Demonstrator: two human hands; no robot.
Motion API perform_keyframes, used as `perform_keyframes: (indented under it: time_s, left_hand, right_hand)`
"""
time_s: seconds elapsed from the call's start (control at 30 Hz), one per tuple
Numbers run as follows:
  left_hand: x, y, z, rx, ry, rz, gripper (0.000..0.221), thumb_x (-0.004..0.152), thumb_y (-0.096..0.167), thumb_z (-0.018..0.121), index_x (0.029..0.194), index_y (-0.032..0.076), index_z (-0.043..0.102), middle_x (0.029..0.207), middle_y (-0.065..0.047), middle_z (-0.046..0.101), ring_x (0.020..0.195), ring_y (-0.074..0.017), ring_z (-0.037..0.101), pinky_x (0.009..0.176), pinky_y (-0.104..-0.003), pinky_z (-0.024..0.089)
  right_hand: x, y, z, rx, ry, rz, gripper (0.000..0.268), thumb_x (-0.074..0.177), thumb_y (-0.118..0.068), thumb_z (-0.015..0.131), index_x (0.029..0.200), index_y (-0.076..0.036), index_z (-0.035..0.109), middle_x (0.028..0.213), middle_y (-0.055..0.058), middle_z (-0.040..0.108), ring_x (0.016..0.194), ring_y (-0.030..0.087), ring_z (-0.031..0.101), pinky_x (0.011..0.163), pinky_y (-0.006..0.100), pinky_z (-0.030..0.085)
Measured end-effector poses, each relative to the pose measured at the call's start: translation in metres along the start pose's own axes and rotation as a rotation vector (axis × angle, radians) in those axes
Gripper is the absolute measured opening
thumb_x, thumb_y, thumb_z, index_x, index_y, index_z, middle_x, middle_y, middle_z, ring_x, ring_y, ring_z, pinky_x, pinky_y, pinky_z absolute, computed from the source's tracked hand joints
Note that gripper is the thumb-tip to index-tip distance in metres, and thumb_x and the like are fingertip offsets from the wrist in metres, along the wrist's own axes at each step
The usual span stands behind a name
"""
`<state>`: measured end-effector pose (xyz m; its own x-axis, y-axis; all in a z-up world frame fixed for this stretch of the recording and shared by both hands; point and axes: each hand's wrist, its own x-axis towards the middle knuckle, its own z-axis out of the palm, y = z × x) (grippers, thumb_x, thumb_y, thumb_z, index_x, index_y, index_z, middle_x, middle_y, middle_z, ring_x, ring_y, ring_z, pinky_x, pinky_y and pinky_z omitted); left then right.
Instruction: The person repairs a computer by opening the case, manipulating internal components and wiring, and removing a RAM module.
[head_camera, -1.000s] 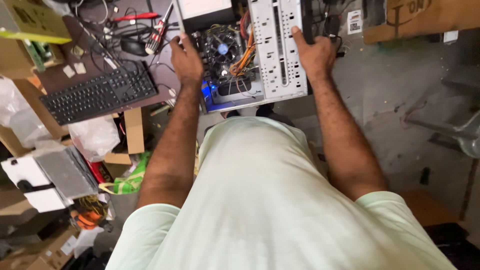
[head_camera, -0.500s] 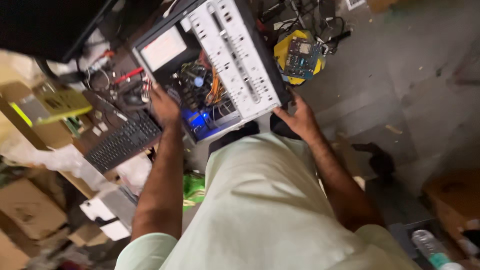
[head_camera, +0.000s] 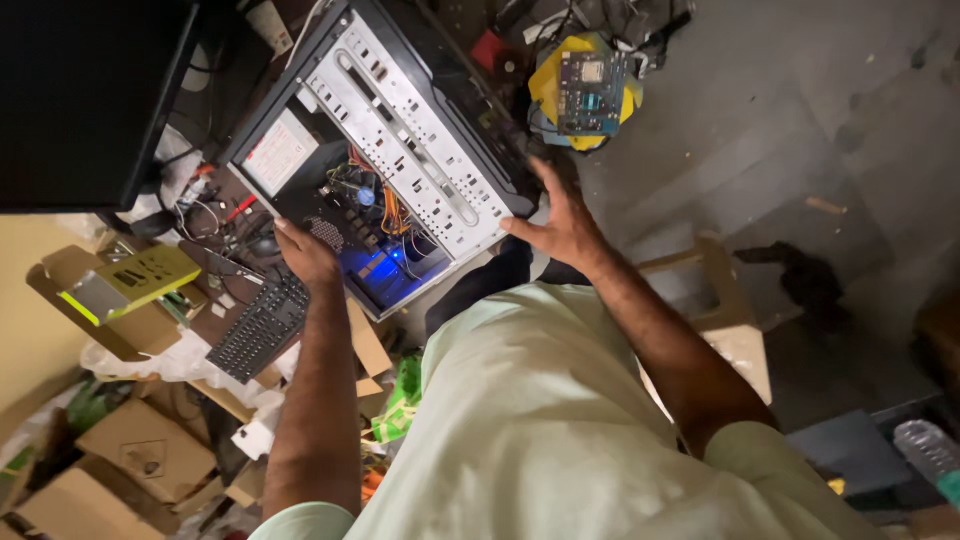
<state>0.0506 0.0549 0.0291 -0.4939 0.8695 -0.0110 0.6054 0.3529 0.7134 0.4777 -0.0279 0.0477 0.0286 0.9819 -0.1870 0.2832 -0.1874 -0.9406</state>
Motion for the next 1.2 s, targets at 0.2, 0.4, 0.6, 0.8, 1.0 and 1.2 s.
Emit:
perform_keyframes:
  time_s: [0.2, 0.4, 0.6, 0.8, 1.0, 1.2]
  left_hand:
    - [-0.004, 0.007, 0.001, 0.037, 0.038, 0.012, 0.061, 0.112, 0.045, 0.033, 0.129, -0.01, 0.057, 0.118, -0.027, 0.068, 0.106, -0.0382, 0.063, 0.099, -0.043, 0.047]
    - [-0.01, 0.022, -0.006, 0.155, 0.008, -0.159, 0.058, 0.11, 0.045, 0.034, 0.128, -0.005, 0.058, 0.113, -0.029, 0.067, 0.104, -0.0448, 0.064, 0.09, -0.049, 0.047]
    - [-0.01, 0.019, 0.003, -0.104, 0.064, -0.121, 0.054, 0.109, 0.044, 0.04, 0.124, -0.005, 0.056, 0.112, -0.03, 0.069, 0.103, -0.0448, 0.068, 0.092, -0.05, 0.05]
    - [-0.008, 0.029, 0.002, -0.026, 0.07, -0.299, 0.053, 0.103, 0.046, 0.045, 0.122, 0.0, 0.063, 0.103, -0.025, 0.074, 0.098, -0.0441, 0.072, 0.087, -0.052, 0.053]
    - [-0.012, 0.038, -0.006, -0.029, 0.071, -0.316, 0.058, 0.104, 0.05, 0.044, 0.129, 0.0, 0.06, 0.116, -0.029, 0.07, 0.109, -0.0458, 0.066, 0.095, -0.053, 0.05]
    - [-0.014, 0.046, -0.014, -0.05, 0.027, -0.378, 0.063, 0.101, 0.054, 0.043, 0.133, 0.002, 0.058, 0.116, -0.027, 0.069, 0.112, -0.0436, 0.064, 0.097, -0.052, 0.048]
  right_hand:
    - [0.045, -0.037, 0.008, -0.081, -0.026, -0.011, 0.087, 0.083, -0.043, 0.084, 0.146, 0.004, 0.048, 0.134, 0.027, 0.062, 0.125, 0.038, 0.061, 0.105, 0.045, 0.048]
    - [0.085, -0.062, 0.023, -0.126, -0.083, 0.046, 0.064, 0.096, -0.049, 0.067, 0.132, 0.003, 0.062, 0.121, 0.026, 0.07, 0.113, 0.038, 0.068, 0.096, 0.044, 0.053]
    - [0.099, -0.051, 0.033, -0.61, -0.125, 0.212, 0.066, 0.097, -0.061, 0.067, 0.113, 0.003, 0.071, 0.106, 0.027, 0.073, 0.105, 0.042, 0.07, 0.095, 0.048, 0.055]
    - [0.143, -0.039, 0.05, -0.195, -0.054, 0.031, 0.061, 0.097, -0.055, 0.067, 0.116, 0.003, 0.072, 0.104, 0.017, 0.077, 0.097, 0.027, 0.074, 0.086, 0.039, 0.056]
    - [0.15, -0.054, 0.049, -0.156, -0.045, 0.316, 0.059, 0.093, -0.056, 0.074, 0.113, -0.001, 0.077, 0.098, 0.004, 0.075, 0.082, 0.012, 0.066, 0.068, 0.028, 0.052]
    - [0.152, -0.05, 0.045, -0.102, -0.082, 0.3, 0.062, 0.091, -0.057, 0.075, 0.115, 0.001, 0.073, 0.102, 0.005, 0.077, 0.091, 0.013, 0.072, 0.079, 0.029, 0.058]
